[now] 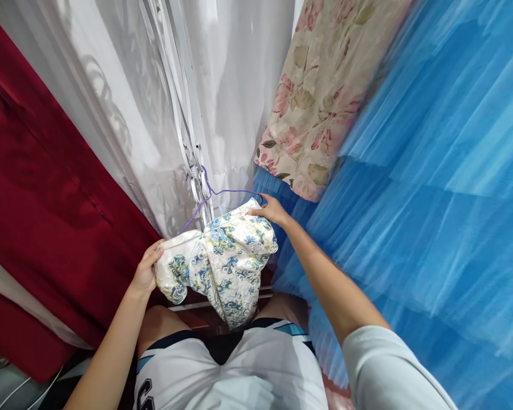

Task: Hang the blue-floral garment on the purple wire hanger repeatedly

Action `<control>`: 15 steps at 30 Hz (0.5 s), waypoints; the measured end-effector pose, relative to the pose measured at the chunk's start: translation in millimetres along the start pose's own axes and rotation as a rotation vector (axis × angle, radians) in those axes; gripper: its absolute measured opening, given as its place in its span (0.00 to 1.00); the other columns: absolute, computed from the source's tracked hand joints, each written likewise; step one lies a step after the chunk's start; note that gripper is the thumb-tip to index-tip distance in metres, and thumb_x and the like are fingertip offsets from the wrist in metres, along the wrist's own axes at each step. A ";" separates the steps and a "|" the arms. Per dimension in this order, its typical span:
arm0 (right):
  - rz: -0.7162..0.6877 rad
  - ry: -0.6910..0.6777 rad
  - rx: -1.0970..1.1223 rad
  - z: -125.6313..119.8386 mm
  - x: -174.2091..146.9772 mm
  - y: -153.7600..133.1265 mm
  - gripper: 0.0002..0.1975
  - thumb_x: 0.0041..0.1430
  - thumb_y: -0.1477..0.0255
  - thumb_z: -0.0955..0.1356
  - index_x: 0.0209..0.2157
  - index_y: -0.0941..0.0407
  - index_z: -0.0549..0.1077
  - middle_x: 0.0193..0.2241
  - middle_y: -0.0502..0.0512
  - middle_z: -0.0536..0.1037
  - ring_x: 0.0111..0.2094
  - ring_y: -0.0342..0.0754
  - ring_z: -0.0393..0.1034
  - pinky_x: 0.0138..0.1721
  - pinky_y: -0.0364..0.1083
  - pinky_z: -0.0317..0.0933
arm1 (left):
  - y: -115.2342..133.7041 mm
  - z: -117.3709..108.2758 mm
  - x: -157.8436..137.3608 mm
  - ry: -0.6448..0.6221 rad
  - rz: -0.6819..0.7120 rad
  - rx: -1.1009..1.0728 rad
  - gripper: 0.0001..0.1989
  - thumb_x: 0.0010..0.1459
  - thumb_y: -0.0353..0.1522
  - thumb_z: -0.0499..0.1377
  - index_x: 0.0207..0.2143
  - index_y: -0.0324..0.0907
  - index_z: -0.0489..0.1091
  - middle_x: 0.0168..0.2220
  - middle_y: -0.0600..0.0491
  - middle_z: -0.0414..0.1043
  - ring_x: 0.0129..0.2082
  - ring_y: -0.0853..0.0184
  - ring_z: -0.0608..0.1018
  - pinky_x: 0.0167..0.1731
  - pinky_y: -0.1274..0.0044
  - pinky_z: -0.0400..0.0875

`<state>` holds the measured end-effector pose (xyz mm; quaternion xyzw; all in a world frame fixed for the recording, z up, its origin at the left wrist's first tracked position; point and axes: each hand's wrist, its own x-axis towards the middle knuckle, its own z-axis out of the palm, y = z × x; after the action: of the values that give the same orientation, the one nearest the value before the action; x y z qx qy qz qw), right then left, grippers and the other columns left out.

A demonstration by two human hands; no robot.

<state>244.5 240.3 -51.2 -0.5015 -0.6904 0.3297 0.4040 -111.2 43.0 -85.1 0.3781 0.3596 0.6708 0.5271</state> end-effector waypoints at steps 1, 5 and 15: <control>-0.013 0.012 -0.059 -0.5 -1.9 -0.8 0.50 0.35 0.57 0.79 0.59 0.64 0.65 0.27 0.51 0.73 0.27 0.48 0.68 0.28 0.44 0.60 | 0.3 -2.4 1.5 0.059 0.004 -0.043 0.16 0.41 0.35 0.72 0.32 0.39 0.73 0.26 0.56 0.74 0.24 0.70 0.75 0.26 0.80 0.70; -0.071 0.023 -0.324 -5.7 -14.5 -4.9 0.31 0.39 0.48 0.74 0.32 0.62 0.75 0.20 0.49 0.69 0.23 0.45 0.62 0.23 0.42 0.51 | 0.0 -4.0 12.9 0.140 -0.048 -0.181 0.13 0.46 0.37 0.69 0.31 0.39 0.73 0.28 0.54 0.77 0.28 0.64 0.79 0.34 0.74 0.74; -0.057 0.175 -0.340 -7.5 -49.4 -9.9 0.30 0.47 0.51 0.73 0.42 0.62 0.72 0.23 0.53 0.74 0.24 0.48 0.66 0.24 0.44 0.56 | -7.6 10.5 19.4 -0.016 -0.133 -0.229 0.24 0.54 0.49 0.62 0.45 0.40 0.74 0.43 0.46 0.78 0.47 0.52 0.78 0.50 0.64 0.72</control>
<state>255.4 190.5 -50.4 -0.5697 -0.7123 0.1518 0.3809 -101.7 64.3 -84.6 0.2962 0.3009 0.6678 0.6130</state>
